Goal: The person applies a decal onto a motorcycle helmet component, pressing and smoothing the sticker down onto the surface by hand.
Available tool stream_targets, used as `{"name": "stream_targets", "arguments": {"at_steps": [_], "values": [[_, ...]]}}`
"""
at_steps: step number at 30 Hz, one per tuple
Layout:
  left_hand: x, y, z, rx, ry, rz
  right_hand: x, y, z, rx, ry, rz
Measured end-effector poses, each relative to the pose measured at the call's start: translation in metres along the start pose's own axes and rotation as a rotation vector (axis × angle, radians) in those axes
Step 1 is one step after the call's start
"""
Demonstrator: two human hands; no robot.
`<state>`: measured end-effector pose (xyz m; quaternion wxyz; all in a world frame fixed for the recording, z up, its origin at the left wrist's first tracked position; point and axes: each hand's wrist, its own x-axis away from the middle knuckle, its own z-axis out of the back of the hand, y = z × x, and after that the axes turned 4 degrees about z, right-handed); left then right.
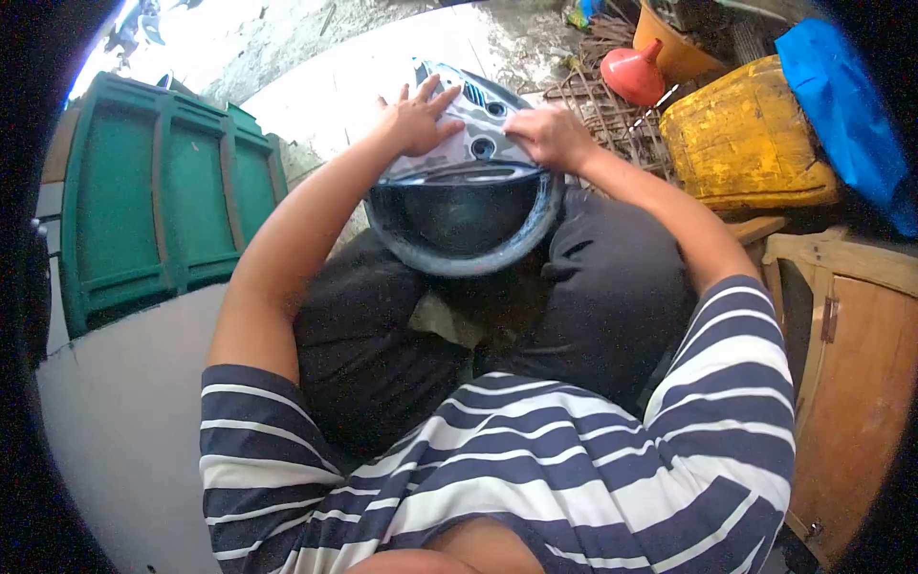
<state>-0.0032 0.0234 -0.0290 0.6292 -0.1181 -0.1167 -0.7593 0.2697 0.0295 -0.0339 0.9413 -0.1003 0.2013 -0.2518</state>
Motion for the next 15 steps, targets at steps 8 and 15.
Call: {"name": "stream_targets", "arguments": {"at_steps": [8,15], "values": [[-0.001,0.0,0.001,0.004,0.0,-0.001,-0.003,0.009,-0.007,-0.019,-0.004,-0.06],[0.005,0.002,0.009,0.017,-0.024,0.005,-0.002,-0.001,-0.004,-0.054,-0.003,-0.094]]}}
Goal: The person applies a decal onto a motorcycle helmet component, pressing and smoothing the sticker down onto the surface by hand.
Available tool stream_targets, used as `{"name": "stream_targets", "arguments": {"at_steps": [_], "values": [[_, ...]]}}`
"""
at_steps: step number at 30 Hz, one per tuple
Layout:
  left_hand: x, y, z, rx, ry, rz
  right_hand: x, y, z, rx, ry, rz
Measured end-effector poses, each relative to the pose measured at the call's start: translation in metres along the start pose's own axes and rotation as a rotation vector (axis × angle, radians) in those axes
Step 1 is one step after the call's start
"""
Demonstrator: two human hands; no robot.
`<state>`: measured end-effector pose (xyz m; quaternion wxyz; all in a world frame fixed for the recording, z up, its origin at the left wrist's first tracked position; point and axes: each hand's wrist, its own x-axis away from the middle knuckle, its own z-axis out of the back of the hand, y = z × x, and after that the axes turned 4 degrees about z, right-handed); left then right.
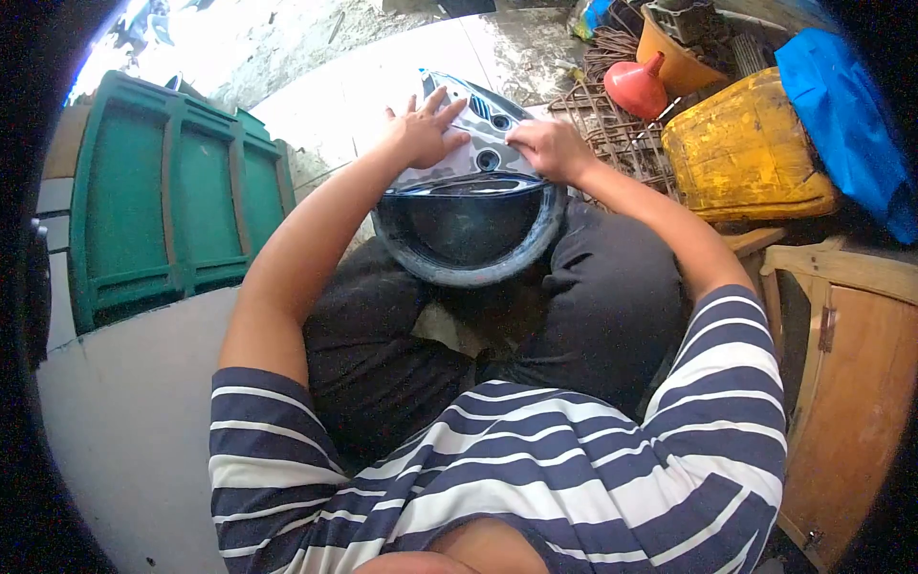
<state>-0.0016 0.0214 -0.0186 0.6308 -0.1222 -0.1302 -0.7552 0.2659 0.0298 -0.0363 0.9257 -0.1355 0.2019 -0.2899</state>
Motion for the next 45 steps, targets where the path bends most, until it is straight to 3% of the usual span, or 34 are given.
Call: {"name": "stream_targets", "arguments": {"at_steps": [2,4,9,12,16,20,24,28,32,36,40,41,45], "values": [[-0.001,0.0,0.004,-0.019,-0.025,0.017,-0.002,0.002,0.003,-0.016,-0.005,0.007],[-0.001,0.004,0.004,-0.018,-0.041,0.013,-0.006,0.009,-0.003,-0.016,0.049,-0.135],[0.004,0.001,0.008,0.015,-0.072,0.006,-0.003,-0.001,-0.001,-0.075,0.034,0.012],[0.002,0.001,0.01,0.016,-0.06,-0.003,-0.011,0.012,-0.008,-0.021,0.066,-0.158],[0.004,-0.001,0.009,0.017,-0.056,-0.003,-0.006,0.002,-0.009,-0.085,0.045,0.017],[0.004,0.001,0.011,-0.007,-0.041,-0.003,-0.008,0.01,-0.01,-0.007,0.097,-0.192],[0.005,0.0,0.01,0.021,-0.042,-0.005,-0.005,-0.001,0.002,0.006,0.0,-0.06],[0.006,0.001,0.014,-0.016,-0.051,-0.01,-0.01,0.007,-0.003,0.025,0.098,-0.16],[0.005,0.0,0.009,-0.01,-0.026,-0.005,-0.005,0.001,-0.003,-0.007,0.032,-0.04],[0.005,0.0,0.01,-0.02,-0.027,-0.01,-0.01,0.012,-0.009,0.017,0.116,-0.115],[0.007,0.0,0.007,-0.001,-0.017,-0.012,-0.009,-0.001,-0.003,0.001,0.036,-0.004],[0.007,0.0,0.007,0.004,-0.012,-0.014,-0.01,0.001,-0.007,0.012,0.114,-0.069],[0.006,-0.001,0.01,-0.007,-0.014,-0.016,-0.011,-0.005,0.002,0.111,0.036,0.133]]}}
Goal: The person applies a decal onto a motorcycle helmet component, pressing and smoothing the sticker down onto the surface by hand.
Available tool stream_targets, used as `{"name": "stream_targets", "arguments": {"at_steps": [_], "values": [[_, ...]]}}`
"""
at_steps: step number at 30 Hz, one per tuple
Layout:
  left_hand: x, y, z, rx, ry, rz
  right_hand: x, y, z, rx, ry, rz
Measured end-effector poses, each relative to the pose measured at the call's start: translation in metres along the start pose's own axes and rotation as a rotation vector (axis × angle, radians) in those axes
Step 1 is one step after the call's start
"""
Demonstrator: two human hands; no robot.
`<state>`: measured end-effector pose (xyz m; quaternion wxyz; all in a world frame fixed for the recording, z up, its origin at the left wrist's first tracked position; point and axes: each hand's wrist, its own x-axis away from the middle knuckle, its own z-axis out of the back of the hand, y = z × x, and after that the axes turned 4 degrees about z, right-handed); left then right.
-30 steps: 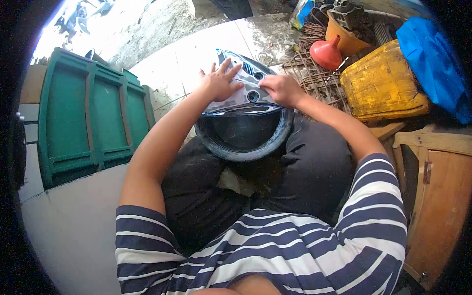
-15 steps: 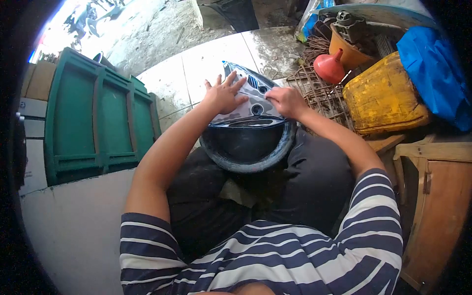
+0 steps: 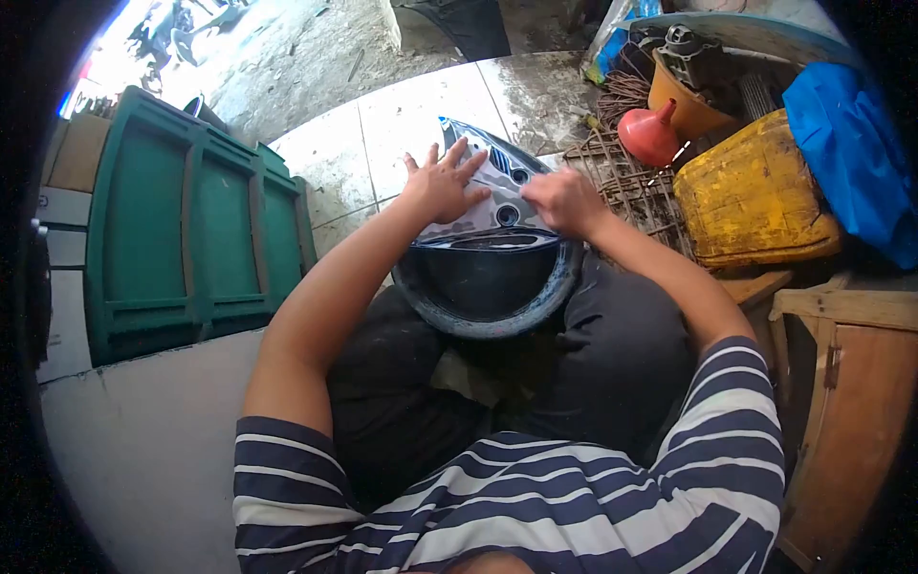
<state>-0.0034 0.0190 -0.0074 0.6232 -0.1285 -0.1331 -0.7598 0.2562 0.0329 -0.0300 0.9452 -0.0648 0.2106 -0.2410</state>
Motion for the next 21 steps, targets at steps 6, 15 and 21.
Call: {"name": "stream_targets", "arguments": {"at_steps": [6,15,21], "values": [[0.001,0.001,0.0,-0.012,0.007,0.008,0.002,0.005,0.001,0.03,-0.008,-0.086],[-0.004,0.001,-0.008,-0.067,0.028,0.008,0.01,0.007,0.0,-0.014,0.026,-0.014],[-0.004,0.001,-0.007,-0.087,0.032,0.011,0.009,0.014,0.0,0.032,0.014,-0.173]]}}
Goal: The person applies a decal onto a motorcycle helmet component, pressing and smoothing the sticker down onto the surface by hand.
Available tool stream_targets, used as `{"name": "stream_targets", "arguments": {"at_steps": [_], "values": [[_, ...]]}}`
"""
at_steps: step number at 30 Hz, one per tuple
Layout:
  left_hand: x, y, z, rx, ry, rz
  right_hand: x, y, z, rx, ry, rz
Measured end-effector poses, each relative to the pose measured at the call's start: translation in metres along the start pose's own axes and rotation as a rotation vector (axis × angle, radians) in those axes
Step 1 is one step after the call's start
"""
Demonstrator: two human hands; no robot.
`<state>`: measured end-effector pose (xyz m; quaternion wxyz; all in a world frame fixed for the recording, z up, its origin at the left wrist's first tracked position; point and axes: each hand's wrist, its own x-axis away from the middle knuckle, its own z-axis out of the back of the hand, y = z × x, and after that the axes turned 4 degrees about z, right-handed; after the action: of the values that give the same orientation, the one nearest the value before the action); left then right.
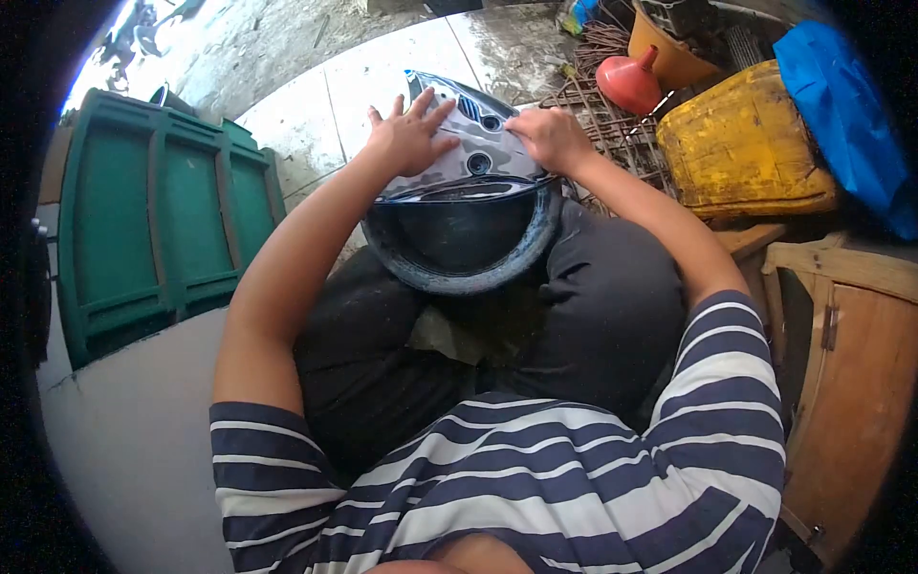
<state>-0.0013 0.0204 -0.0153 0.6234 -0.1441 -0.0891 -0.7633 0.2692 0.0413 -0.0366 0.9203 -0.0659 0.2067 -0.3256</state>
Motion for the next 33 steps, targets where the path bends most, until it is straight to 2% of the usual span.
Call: {"name": "stream_targets", "arguments": {"at_steps": [3,7,10,11,14,18,22,23,26,29,33], "values": [[-0.002,-0.001,-0.004,0.032,0.018,-0.007,0.004,-0.009,0.004,-0.018,-0.096,0.156],[-0.005,-0.001,-0.009,0.045,0.037,-0.016,-0.001,0.005,-0.003,-0.029,-0.056,-0.007],[-0.007,-0.002,-0.01,0.058,0.049,-0.014,0.005,-0.007,-0.002,-0.003,-0.002,0.231],[-0.006,-0.001,-0.011,0.067,0.048,-0.015,0.004,-0.007,0.001,0.014,-0.058,0.225],[-0.007,-0.002,-0.013,0.082,0.071,-0.019,0.007,0.009,-0.01,-0.015,0.003,0.026],[-0.005,-0.003,-0.009,0.053,0.045,-0.011,0.008,-0.004,-0.004,-0.041,-0.022,0.218],[-0.002,0.003,-0.009,0.043,0.019,-0.006,0.003,0.008,-0.006,-0.008,0.064,0.019],[-0.004,0.0,-0.005,0.034,0.031,0.0,0.005,0.009,-0.006,0.046,-0.049,0.014],[-0.003,0.0,-0.003,0.031,0.014,-0.003,0.003,-0.01,-0.003,-0.062,0.017,0.183],[-0.007,-0.003,-0.012,0.068,0.071,-0.022,0.005,0.003,-0.003,0.009,0.018,0.016],[-0.006,-0.004,-0.014,0.081,0.075,-0.016,0.007,-0.007,-0.004,-0.135,0.028,0.149]]}}
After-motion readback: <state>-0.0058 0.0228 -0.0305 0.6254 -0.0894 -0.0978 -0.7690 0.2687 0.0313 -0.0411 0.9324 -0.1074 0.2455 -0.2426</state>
